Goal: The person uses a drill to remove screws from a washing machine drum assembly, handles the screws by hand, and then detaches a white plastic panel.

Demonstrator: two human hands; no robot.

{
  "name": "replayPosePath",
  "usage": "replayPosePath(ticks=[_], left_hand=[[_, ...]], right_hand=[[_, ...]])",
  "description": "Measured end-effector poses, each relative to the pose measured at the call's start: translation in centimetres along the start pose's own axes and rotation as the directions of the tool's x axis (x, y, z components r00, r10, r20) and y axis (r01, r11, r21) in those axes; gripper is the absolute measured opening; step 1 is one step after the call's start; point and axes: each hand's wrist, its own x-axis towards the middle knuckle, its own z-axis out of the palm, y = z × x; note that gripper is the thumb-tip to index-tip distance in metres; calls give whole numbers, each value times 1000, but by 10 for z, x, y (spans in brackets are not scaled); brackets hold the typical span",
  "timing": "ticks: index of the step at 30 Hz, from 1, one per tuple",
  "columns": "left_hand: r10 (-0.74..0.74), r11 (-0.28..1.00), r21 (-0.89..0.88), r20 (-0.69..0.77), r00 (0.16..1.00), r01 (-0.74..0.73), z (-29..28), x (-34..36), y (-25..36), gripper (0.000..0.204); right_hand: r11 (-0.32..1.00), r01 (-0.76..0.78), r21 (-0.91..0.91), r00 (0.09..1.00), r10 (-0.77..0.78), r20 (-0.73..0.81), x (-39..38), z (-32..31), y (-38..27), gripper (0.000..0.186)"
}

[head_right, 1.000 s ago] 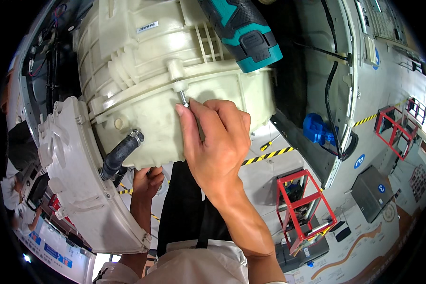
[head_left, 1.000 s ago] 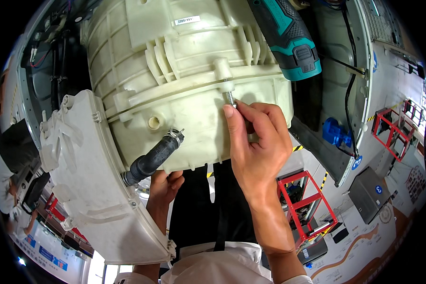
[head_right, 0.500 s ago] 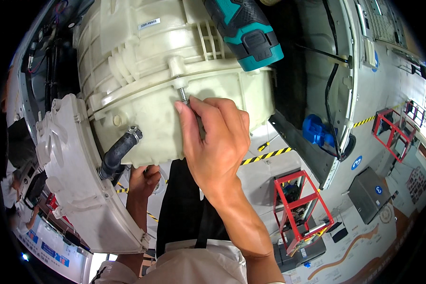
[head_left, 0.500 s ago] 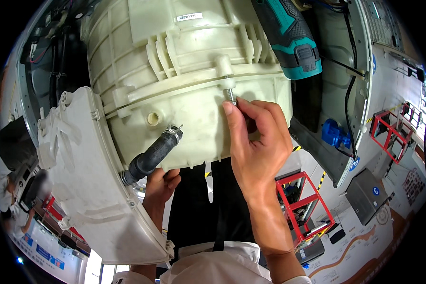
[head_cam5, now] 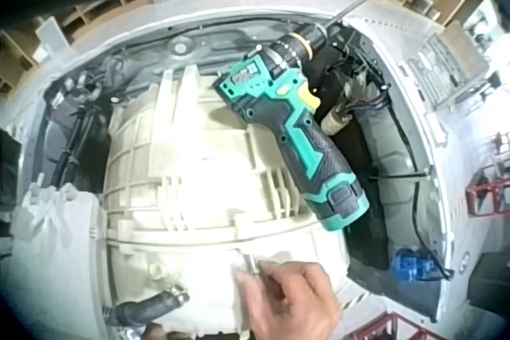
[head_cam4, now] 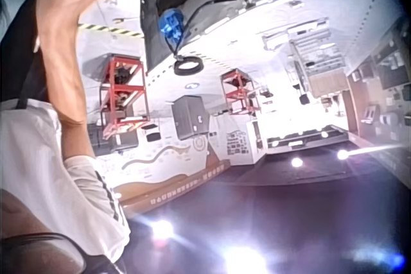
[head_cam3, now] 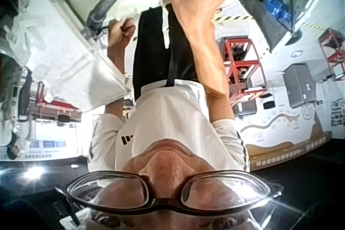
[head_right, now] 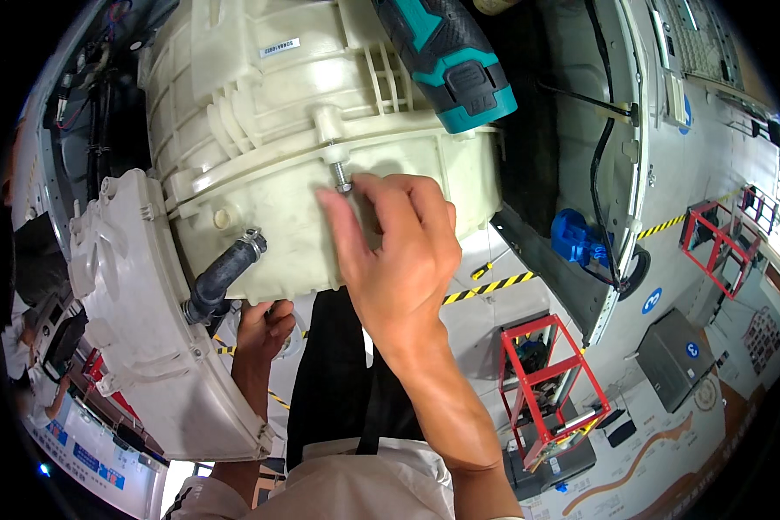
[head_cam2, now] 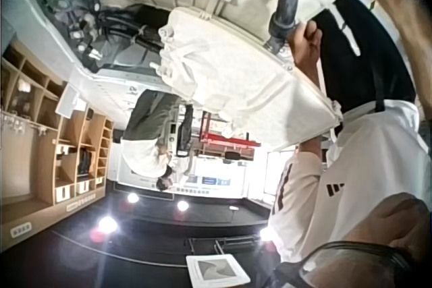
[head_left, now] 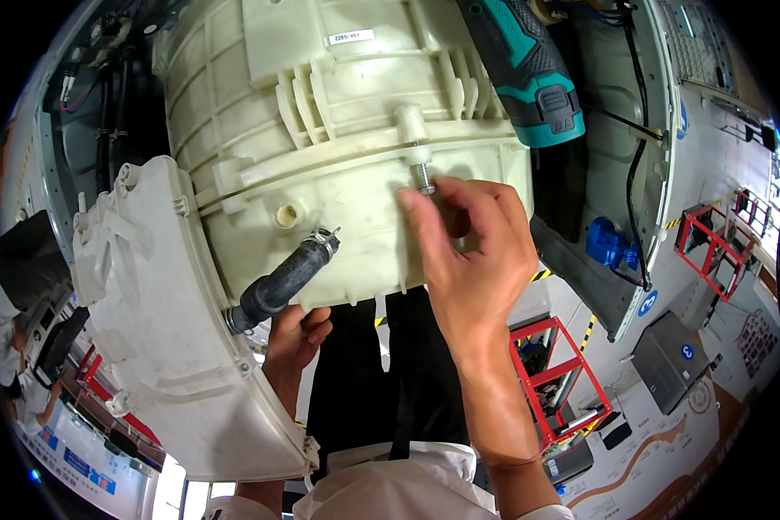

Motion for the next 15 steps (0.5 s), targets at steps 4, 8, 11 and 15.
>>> replayPosePath(ticks=[4,8,11,15], left_hand=[[-17,999,-41,4,1000,17,-10,2,-5,26],[-19,999,-42,-9,1000,18,-7,2,-4,25],[-8,1000,-6,-18,1000,8,-6,2,-4,24],[2,1000,-18,34,999,-2,-10,3,-5,23]], right_hand=[[996,77,-39,997,-77,-9,-1,1,7,16],[993,104,-59,994,-106,-17,-2,3,8,18],[991,115,-65,993,-117,-22,-2,4,8,17],[990,122,-68,992,-123,-11,-1,2,6,16]])
